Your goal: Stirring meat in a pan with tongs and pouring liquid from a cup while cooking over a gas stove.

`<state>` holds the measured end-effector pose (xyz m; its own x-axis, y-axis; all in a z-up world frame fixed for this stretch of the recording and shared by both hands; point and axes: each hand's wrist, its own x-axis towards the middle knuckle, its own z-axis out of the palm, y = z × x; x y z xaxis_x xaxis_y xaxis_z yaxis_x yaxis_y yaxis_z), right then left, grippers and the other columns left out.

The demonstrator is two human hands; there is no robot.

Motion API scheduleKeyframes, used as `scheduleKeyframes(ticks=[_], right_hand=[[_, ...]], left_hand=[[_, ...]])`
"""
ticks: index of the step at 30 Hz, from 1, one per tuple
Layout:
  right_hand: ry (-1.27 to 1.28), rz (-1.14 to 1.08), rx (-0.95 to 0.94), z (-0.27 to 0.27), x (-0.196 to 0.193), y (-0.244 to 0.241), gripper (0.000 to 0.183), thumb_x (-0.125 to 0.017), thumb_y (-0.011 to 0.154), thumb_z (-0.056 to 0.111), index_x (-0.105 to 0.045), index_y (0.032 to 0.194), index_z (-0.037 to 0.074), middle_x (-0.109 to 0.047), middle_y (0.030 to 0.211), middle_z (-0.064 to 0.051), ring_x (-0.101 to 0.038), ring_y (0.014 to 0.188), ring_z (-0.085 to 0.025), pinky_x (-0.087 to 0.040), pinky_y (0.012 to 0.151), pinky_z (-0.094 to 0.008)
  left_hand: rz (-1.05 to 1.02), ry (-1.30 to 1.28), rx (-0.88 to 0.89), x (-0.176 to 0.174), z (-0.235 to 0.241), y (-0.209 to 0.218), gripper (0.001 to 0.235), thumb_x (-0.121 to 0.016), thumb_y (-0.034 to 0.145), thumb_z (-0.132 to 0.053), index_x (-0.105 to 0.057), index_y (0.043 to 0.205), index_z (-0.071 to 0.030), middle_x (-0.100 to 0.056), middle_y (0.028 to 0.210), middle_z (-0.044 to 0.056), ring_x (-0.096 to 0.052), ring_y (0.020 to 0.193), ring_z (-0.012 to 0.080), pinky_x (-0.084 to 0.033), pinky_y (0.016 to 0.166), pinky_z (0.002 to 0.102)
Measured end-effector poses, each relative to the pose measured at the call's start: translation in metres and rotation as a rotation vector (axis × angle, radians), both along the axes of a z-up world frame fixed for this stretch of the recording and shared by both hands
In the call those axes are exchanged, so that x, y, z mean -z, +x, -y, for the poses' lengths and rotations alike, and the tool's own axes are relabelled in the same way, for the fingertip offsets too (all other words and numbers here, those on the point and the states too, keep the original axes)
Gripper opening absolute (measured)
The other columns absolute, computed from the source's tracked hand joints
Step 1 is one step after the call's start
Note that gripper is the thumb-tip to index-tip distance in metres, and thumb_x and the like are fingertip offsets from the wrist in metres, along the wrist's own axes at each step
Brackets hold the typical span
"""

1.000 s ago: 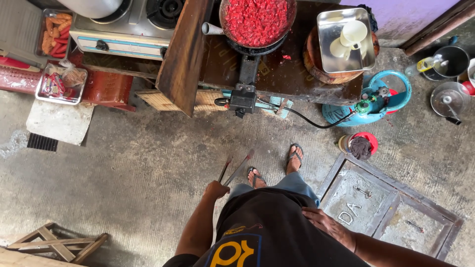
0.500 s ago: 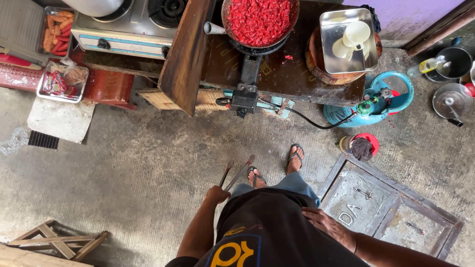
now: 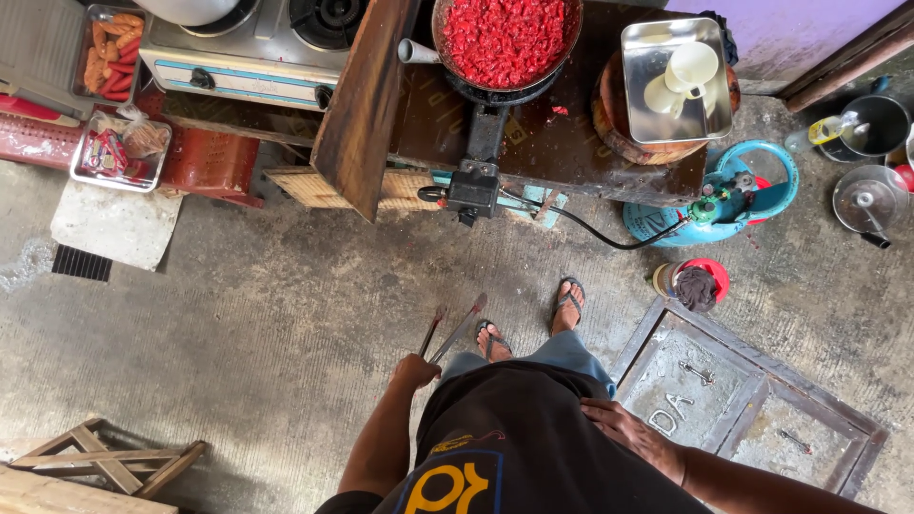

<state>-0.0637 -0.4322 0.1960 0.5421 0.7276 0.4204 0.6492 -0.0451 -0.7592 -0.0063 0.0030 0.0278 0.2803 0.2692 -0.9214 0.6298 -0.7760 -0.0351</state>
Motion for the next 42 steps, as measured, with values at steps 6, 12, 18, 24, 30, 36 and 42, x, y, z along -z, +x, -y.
scheduleKeyframes(ticks=[6, 12, 18, 24, 30, 36, 42], right_hand=[[-0.041, -0.042, 0.008, 0.0, -0.005, -0.001, 0.058, -0.054, 0.11, 0.025, -0.028, 0.157, 0.004, -0.042, 0.156, -0.019, -0.048, 0.144, -0.042, -0.052, 0.117, -0.048], [-0.053, -0.031, 0.026, 0.002, 0.003, -0.006, 0.054, -0.052, 0.11, 0.023, -0.031, 0.155, 0.002, -0.043, 0.154, -0.018, -0.05, 0.142, -0.042, -0.053, 0.115, -0.047], [-0.066, -0.029, 0.032, 0.002, 0.005, -0.006, 0.053, -0.051, 0.11, 0.02, -0.03, 0.155, 0.002, -0.044, 0.154, -0.019, -0.05, 0.142, -0.04, -0.052, 0.117, -0.046], [-0.002, -0.03, -0.012, 0.0, -0.003, -0.002, 0.057, -0.052, 0.111, 0.027, -0.029, 0.156, 0.001, -0.042, 0.154, -0.022, -0.049, 0.141, -0.047, -0.053, 0.115, -0.052], [0.001, -0.028, 0.007, 0.001, 0.0, -0.003, 0.055, -0.053, 0.11, 0.027, -0.033, 0.154, 0.0, -0.043, 0.154, -0.021, -0.048, 0.143, -0.045, -0.052, 0.116, -0.051], [-0.057, -0.112, 0.024, 0.006, 0.013, -0.01, 0.051, -0.047, 0.11, 0.022, -0.032, 0.153, -0.002, -0.043, 0.155, -0.02, -0.045, 0.146, -0.039, -0.048, 0.12, -0.045], [-0.052, -0.016, 0.054, 0.007, 0.023, -0.012, 0.05, -0.048, 0.11, 0.018, -0.033, 0.152, -0.004, -0.043, 0.152, -0.021, -0.049, 0.142, -0.042, -0.053, 0.116, -0.047]], left_hand=[[0.008, 0.002, -0.004, 0.008, 0.001, 0.002, 0.061, -0.077, 0.07, -0.039, -0.073, 0.119, -0.001, -0.073, 0.12, 0.02, -0.068, 0.116, 0.0384, -0.055, 0.095, 0.049], [-0.002, 0.011, 0.019, 0.01, 0.001, 0.0, 0.061, -0.079, 0.071, -0.041, -0.074, 0.119, -0.003, -0.072, 0.122, 0.018, -0.066, 0.12, 0.0377, -0.053, 0.098, 0.049], [0.011, 0.007, 0.017, 0.001, 0.001, -0.001, 0.056, -0.078, 0.071, -0.041, -0.077, 0.113, -0.004, -0.074, 0.116, 0.017, -0.069, 0.112, 0.0352, -0.056, 0.093, 0.045], [0.015, 0.003, 0.005, -0.004, 0.001, -0.003, 0.061, -0.079, 0.07, -0.04, -0.074, 0.119, -0.004, -0.072, 0.122, 0.018, -0.067, 0.117, 0.0371, -0.054, 0.096, 0.047], [0.013, 0.016, 0.02, 0.012, -0.001, -0.004, 0.06, -0.079, 0.069, -0.04, -0.075, 0.117, -0.004, -0.073, 0.119, 0.018, -0.068, 0.116, 0.0365, -0.055, 0.096, 0.047], [0.003, 0.007, 0.041, 0.024, -0.003, -0.003, 0.056, -0.078, 0.07, -0.041, -0.076, 0.111, -0.002, -0.076, 0.108, 0.016, -0.07, 0.11, 0.0352, -0.056, 0.094, 0.046], [0.016, 0.015, 0.036, 0.024, -0.004, -0.002, 0.066, -0.08, 0.071, -0.041, -0.071, 0.123, -0.002, -0.073, 0.121, 0.02, -0.067, 0.118, 0.0381, -0.055, 0.098, 0.049]])
